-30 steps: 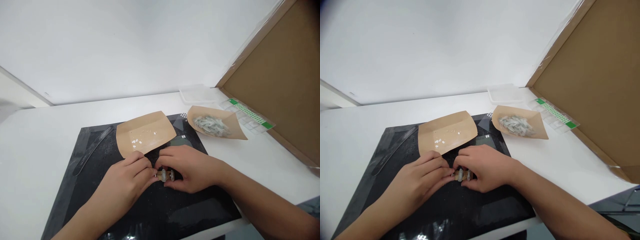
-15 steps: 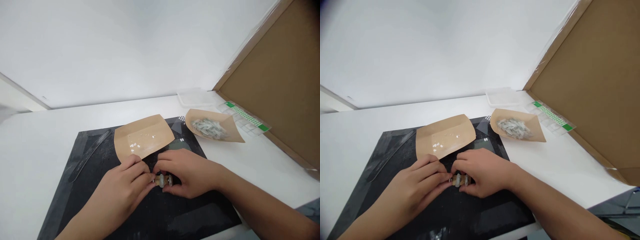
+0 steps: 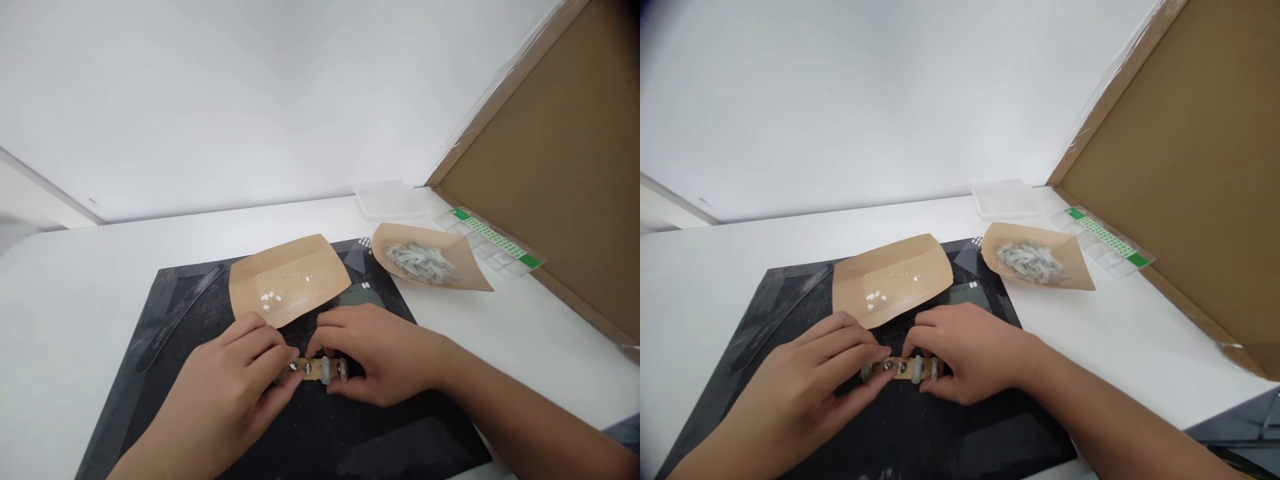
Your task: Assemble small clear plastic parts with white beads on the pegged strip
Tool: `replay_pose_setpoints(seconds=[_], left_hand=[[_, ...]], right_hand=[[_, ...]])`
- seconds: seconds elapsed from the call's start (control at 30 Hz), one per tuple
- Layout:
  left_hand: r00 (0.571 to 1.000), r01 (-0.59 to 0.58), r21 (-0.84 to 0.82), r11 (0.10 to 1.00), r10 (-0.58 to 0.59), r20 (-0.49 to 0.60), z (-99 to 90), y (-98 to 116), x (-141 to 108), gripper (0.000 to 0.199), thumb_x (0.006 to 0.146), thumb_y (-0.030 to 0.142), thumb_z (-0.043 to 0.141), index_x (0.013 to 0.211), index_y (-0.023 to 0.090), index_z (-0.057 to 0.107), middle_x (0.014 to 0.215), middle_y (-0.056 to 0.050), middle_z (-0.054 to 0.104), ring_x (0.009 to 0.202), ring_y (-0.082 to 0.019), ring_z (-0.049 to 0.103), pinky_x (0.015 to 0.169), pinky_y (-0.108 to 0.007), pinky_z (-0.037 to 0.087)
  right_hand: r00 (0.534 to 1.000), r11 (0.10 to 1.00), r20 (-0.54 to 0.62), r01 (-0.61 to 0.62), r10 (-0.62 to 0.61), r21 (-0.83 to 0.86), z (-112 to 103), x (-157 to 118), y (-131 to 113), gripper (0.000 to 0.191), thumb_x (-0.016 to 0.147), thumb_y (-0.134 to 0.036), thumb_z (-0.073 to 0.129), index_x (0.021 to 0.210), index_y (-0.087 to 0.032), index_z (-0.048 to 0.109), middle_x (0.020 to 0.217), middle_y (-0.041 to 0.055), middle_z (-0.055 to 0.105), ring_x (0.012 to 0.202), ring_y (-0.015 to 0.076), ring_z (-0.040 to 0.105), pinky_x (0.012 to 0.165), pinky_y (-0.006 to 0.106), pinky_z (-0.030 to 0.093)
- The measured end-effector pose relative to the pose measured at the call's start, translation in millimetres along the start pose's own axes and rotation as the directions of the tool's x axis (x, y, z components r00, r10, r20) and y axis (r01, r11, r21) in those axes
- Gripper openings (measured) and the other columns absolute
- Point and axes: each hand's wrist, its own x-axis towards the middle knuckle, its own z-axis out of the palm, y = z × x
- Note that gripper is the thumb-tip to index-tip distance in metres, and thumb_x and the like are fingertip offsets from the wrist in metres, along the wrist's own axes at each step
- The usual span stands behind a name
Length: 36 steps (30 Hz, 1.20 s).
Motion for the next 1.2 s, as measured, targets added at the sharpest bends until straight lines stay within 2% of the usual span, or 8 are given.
replay_pose_setpoints(seconds=[0.2,0.4,0.6,0.8,1.2], left_hand=[[1.0,-0.006,-0.061,0.998,0.007,0.01,-0.2,-1.2,-1.6,0.009,0.098,0.014,0.069,0.104,0.02,0.072,0.085,-0.002,0.07,0.082,-0.02,0.06,0.069,-0.034,0.054],[0.997,-0.02,-0.084,0.996,0.026,0.074,-5.8,-1.3,-0.1,0.009,0.099,0.014,0.067,0.102,0.02,0.072,0.086,-0.002,0.072,0.082,-0.02,0.061,0.069,-0.033,0.054],[0.996,-0.056,-0.092,0.994,0.063,0.071,-7.7,-2.3,3.0,0.006,0.1,0.014,0.068,0.102,0.02,0.071,0.086,-0.002,0.073,0.08,-0.019,0.061,0.072,-0.033,0.056],[0.996,-0.068,-0.101,0.993,0.074,0.056,-7.1,-3.5,1.7,0.007,0.102,0.015,0.067,0.105,0.018,0.072,0.089,-0.002,0.075,0.083,-0.019,0.062,0.071,-0.031,0.057],[0.996,-0.056,-0.136,0.989,0.065,0.064,-5.2,-3.2,1.8,0.007,0.099,0.012,0.07,0.103,0.018,0.072,0.089,-0.002,0.075,0.082,-0.018,0.061,0.073,-0.032,0.057]], right_hand=[[1.0,1.0,0.01,-0.01,0.011,-0.021,-0.5,0.3,-0.5,0.037,0.084,-0.028,0.08,0.118,-0.023,0.065,0.1,0.0004,0.067,0.089,0.0175,0.063,0.071,0.028,0.041],[1.0,1.0,0.017,-0.012,0.012,-0.015,-0.9,-0.1,-0.4,0.033,0.085,-0.027,0.079,0.115,-0.023,0.067,0.1,0.0004,0.067,0.09,0.0171,0.063,0.073,0.028,0.041],[1.0,1.0,0.021,-0.01,0.01,-0.009,-1.1,-0.4,0.6,0.033,0.085,-0.026,0.079,0.116,-0.023,0.068,0.1,0.0005,0.068,0.09,0.0171,0.063,0.073,0.028,0.041],[1.0,0.999,0.026,-0.004,0.005,-0.037,-2.2,-1.6,0.3,0.034,0.089,-0.032,0.08,0.119,-0.023,0.067,0.102,0.0005,0.068,0.091,0.0172,0.063,0.073,0.029,0.04],[0.999,0.999,0.035,-0.015,0.016,-0.036,-1.8,-1.8,0.9,0.033,0.089,-0.03,0.079,0.118,-0.022,0.067,0.105,0.0009,0.069,0.094,0.0174,0.064,0.074,0.029,0.042]])
